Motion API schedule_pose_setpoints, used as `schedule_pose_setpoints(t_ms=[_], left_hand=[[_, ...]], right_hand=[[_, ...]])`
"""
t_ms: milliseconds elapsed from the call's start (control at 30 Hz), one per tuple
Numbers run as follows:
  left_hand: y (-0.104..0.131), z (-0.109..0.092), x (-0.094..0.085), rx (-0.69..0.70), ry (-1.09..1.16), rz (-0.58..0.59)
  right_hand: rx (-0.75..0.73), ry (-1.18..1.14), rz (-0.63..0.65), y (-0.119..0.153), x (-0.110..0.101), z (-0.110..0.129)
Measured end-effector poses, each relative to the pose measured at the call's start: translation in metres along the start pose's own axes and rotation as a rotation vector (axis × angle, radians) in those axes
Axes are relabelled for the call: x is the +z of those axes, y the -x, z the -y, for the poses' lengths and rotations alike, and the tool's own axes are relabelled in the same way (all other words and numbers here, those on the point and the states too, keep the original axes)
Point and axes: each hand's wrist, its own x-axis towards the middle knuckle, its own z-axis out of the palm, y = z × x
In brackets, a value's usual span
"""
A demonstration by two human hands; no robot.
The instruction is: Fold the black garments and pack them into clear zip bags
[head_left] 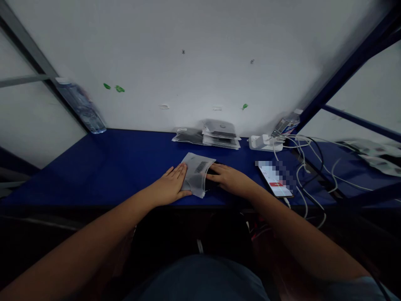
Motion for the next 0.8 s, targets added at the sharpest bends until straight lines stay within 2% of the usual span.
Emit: schedule_pose_setpoints(t_ms=[133, 367, 500, 667, 800], left_hand=[[-0.001, -0.004, -0.003, 0.011, -0.027, 0.026], [-0.005, -0.011, -0.015, -0.014, -0.06, 0.137], [-0.006, -0.01, -0.016, -0.014, -0.067, 0.157], [-0.007, -0.009, -0.015, -0.009, -0.067, 0.177], [-0.008, -0.009, -0.016, 0.018, -0.052, 0.11]], right_hand=[[-0.01, -0.007, 0.016, 0.0, -0.006, -0.007], [0.021, -0.146, 0.049, 0.008, -0.015, -0.02], [0.096, -0.194, -0.001, 0.014, -0.012, -0.023], [0.129, -0.334, -0.111, 0.024, 0.002, -0.032], [0.17, -0.21, -0.16, 0.026, 0.008, -0.028]])
